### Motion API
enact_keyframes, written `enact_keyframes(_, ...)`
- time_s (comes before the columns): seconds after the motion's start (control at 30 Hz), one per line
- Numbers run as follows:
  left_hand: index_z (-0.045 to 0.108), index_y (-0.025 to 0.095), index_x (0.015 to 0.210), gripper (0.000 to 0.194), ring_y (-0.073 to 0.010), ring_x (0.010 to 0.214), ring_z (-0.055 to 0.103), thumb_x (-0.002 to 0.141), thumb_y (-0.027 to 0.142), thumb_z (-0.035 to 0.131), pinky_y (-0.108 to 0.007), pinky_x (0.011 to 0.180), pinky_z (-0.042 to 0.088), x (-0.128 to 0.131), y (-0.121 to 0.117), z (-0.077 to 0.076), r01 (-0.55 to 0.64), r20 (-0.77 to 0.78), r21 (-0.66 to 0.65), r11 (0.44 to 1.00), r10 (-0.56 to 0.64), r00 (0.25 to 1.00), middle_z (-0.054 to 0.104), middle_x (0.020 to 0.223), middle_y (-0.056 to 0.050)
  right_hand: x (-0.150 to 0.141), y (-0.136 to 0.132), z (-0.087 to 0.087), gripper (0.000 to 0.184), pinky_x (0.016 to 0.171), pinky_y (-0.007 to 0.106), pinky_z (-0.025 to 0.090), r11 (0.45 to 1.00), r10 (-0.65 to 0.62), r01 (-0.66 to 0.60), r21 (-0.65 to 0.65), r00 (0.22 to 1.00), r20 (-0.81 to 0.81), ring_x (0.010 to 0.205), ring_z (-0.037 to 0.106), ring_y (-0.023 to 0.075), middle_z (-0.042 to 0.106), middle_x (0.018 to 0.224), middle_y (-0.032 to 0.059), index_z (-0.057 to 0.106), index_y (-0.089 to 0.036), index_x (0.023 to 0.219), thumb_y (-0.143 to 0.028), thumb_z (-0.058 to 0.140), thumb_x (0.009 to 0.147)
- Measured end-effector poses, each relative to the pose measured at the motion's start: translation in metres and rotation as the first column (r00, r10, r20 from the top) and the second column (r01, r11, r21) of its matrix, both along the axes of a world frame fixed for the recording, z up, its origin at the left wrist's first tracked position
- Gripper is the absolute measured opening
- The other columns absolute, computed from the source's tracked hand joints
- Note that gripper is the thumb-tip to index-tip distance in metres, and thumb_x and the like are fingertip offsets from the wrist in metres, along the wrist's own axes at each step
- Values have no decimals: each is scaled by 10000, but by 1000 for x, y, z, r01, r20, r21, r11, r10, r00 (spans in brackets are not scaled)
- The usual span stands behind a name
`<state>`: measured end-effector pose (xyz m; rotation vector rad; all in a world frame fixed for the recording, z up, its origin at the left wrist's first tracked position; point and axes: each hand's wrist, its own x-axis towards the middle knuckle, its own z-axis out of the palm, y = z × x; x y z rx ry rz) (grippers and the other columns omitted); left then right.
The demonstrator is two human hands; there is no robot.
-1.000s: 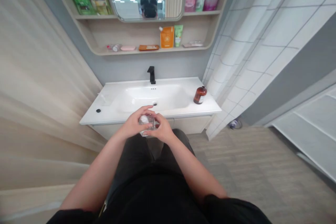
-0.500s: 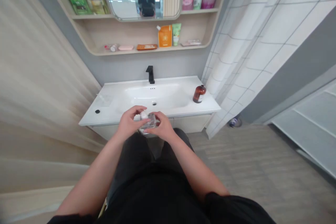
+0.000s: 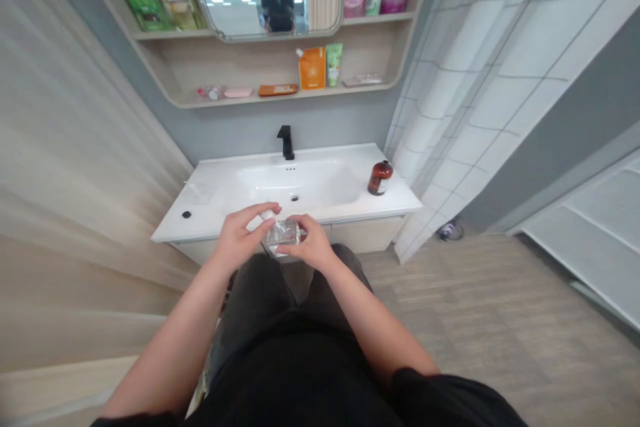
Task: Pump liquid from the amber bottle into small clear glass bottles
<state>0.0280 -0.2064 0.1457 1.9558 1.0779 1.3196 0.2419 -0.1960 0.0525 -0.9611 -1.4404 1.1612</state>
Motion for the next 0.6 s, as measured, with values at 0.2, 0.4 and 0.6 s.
enact_keyframes(0.2, 850, 227, 1378, 406, -280, 1188, 855, 1057, 470, 799, -425, 1120, 669, -5, 2, 4, 16, 55, -4, 1000, -16, 998, 895, 1255, -104, 1, 0, -2, 837, 897, 389, 657, 1000, 1, -1, 3, 1000, -6, 1168, 742, 302, 740, 1232, 62, 778, -280, 1277, -545, 1132, 566)
enact_keyframes(0.4, 826, 222, 1412, 453, -287, 1202, 857, 1057, 502, 802, -434, 1122, 674, -8, 2, 1, 8, 82, -34, 999, -5, 997, 887, 1280, -125, 1, 0, -1, 820, 877, 375, 648, 1000, 5, -5, 5, 1000, -4, 1153, 746, 295, 750, 1236, 57, 788, -283, 1263, -546, 1131, 565)
enact_keyframes(0.6, 814, 214, 1391, 468, -291, 1174, 868, 1037, 520, 827, -413, 1044, 689, -8, 3, -3, 10, 151, -67, 998, 0, 989, 886, 1259, -134, 1, 0, -2, 810, 884, 380, 648, 1000, 3, -3, 16, 1000, 3, 1156, 739, 296, 749, 1246, 63, 793, -283, 1268, -530, 1129, 574)
